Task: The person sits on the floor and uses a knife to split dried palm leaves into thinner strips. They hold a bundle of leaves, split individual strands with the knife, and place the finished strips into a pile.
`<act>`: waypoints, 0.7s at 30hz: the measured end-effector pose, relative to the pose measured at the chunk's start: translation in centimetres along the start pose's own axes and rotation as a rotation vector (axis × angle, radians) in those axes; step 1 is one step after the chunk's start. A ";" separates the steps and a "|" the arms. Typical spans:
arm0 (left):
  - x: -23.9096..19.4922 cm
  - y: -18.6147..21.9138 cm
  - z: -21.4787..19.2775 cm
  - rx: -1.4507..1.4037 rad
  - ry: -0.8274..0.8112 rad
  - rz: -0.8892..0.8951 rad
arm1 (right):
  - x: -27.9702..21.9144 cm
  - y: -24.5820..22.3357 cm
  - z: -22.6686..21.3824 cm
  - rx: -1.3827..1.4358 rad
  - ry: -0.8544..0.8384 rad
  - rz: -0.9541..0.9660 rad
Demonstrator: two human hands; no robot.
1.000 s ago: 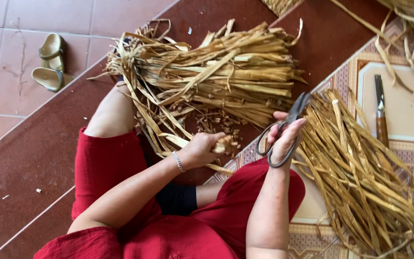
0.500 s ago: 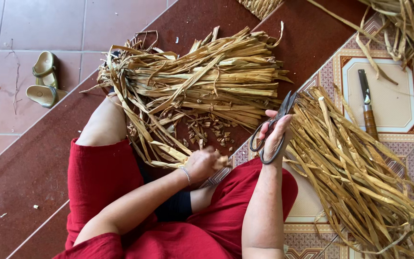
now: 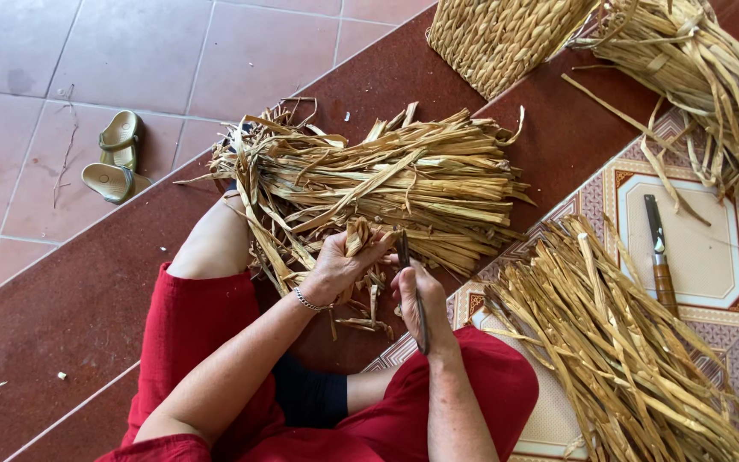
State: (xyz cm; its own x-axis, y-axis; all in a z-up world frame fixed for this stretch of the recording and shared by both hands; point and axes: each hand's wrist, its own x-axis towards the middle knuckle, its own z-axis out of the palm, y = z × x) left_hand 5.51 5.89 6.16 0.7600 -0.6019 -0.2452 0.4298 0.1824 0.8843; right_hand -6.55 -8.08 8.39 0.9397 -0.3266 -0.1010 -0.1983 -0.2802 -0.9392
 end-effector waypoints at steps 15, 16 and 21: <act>0.5 -0.8 -1.0 0.170 0.025 0.018 | -0.5 0.8 1.7 -0.263 0.088 -0.152; 0.5 -0.9 -1.1 0.157 0.033 0.001 | -0.6 0.8 1.9 -0.258 0.093 -0.136; 0.8 -1.5 -1.6 0.123 0.054 0.004 | -0.6 0.1 2.3 -0.273 0.100 -0.136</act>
State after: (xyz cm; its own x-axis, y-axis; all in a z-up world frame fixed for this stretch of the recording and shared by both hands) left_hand 6.28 6.35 4.00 0.7880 -0.5582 -0.2596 0.3660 0.0858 0.9266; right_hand -6.52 -5.83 7.59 0.9333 -0.3532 0.0645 -0.1533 -0.5547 -0.8178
